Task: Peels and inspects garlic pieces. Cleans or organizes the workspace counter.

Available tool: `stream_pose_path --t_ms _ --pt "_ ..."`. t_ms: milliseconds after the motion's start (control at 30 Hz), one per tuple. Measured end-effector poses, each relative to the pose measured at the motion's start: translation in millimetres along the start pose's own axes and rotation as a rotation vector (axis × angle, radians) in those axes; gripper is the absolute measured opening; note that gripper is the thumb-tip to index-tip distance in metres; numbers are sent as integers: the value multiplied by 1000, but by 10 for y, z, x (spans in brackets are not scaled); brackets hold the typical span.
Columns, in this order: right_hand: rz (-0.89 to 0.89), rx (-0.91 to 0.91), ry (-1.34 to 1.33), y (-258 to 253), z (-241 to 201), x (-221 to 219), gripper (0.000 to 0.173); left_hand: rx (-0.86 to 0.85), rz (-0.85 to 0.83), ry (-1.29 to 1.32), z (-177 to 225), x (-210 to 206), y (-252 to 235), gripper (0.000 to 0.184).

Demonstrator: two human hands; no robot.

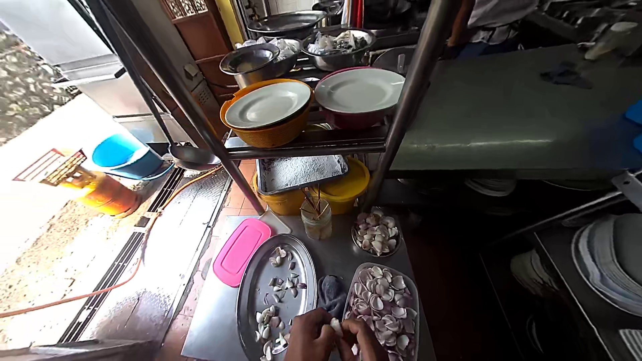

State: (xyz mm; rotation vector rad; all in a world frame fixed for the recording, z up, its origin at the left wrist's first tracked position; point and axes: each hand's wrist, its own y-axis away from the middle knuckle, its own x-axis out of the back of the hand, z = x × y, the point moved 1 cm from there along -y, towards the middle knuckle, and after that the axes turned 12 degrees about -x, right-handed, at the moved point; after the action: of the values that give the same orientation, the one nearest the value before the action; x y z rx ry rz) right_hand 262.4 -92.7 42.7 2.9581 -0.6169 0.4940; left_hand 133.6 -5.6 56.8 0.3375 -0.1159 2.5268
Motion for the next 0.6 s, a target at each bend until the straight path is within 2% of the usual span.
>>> stream_pose_path --t_ms 100,233,333,433,600 --pt "-34 -14 -19 -63 2 -10 23 -49 -46 93 -57 107 -16 16" --pt "-128 -207 -249 -158 -16 -15 20 9 -64 180 -11 183 31 19" --pt "-190 -317 -364 -212 -92 -22 15 -38 1 189 31 198 81 24" --pt "-273 -400 -462 -249 -125 -10 12 -125 35 94 37 225 91 37" --pt "-431 -406 -363 -309 -111 79 10 -325 -23 -212 21 233 150 36"
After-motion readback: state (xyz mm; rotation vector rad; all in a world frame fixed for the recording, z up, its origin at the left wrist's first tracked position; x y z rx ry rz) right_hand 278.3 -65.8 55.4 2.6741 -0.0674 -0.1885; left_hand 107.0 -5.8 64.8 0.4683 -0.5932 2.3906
